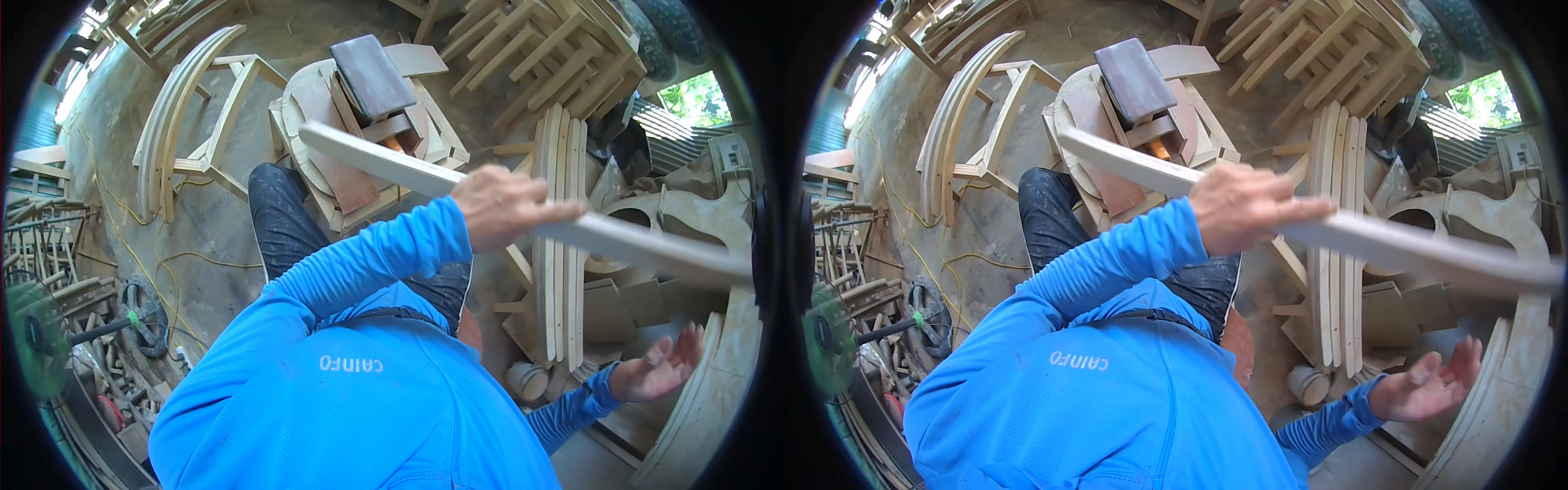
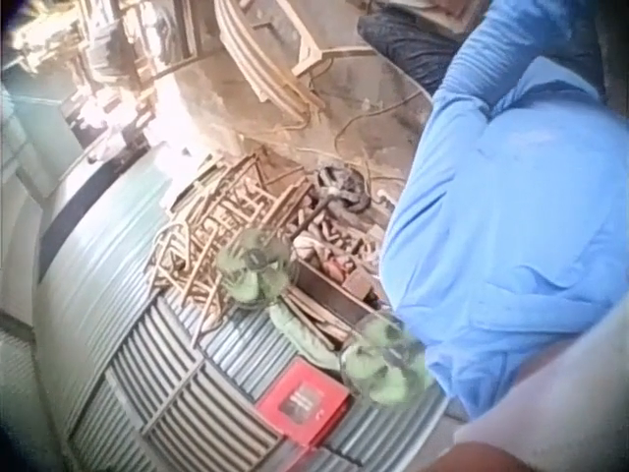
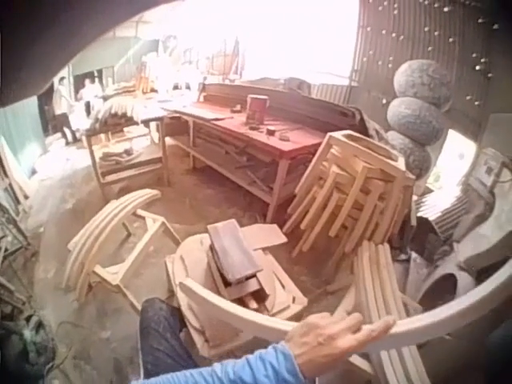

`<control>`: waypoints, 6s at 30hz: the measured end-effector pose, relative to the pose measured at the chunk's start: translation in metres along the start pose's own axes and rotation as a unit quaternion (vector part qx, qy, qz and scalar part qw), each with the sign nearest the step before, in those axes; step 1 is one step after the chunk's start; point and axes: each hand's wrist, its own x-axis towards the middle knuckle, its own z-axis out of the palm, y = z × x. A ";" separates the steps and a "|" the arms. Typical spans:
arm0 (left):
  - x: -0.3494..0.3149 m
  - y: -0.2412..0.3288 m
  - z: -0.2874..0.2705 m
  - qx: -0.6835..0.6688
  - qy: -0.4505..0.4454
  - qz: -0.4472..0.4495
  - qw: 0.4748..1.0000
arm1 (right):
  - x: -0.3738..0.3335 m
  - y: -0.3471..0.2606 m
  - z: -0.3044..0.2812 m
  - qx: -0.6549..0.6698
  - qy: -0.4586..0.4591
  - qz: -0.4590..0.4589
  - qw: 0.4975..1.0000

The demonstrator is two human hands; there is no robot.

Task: Sanding curved wooden furniture parts using a belt sander and handheld sandpaper.

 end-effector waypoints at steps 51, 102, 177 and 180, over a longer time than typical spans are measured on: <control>-0.075 -0.285 -0.006 0.276 -0.188 -0.454 0.826 | -0.042 -0.016 -0.074 -0.045 -0.595 0.394 0.699; -0.091 -0.344 -0.037 0.234 -0.083 -0.465 0.850 | -0.051 -0.107 0.006 -0.113 -0.585 0.224 0.772; -0.033 -0.603 -0.181 0.114 -0.019 -0.465 0.878 | -0.141 -0.167 0.455 0.010 -0.444 -0.017 0.896; -0.039 -0.610 -0.191 0.071 -0.016 -0.462 0.884 | -0.131 -0.179 0.508 0.002 -0.400 -0.050 0.915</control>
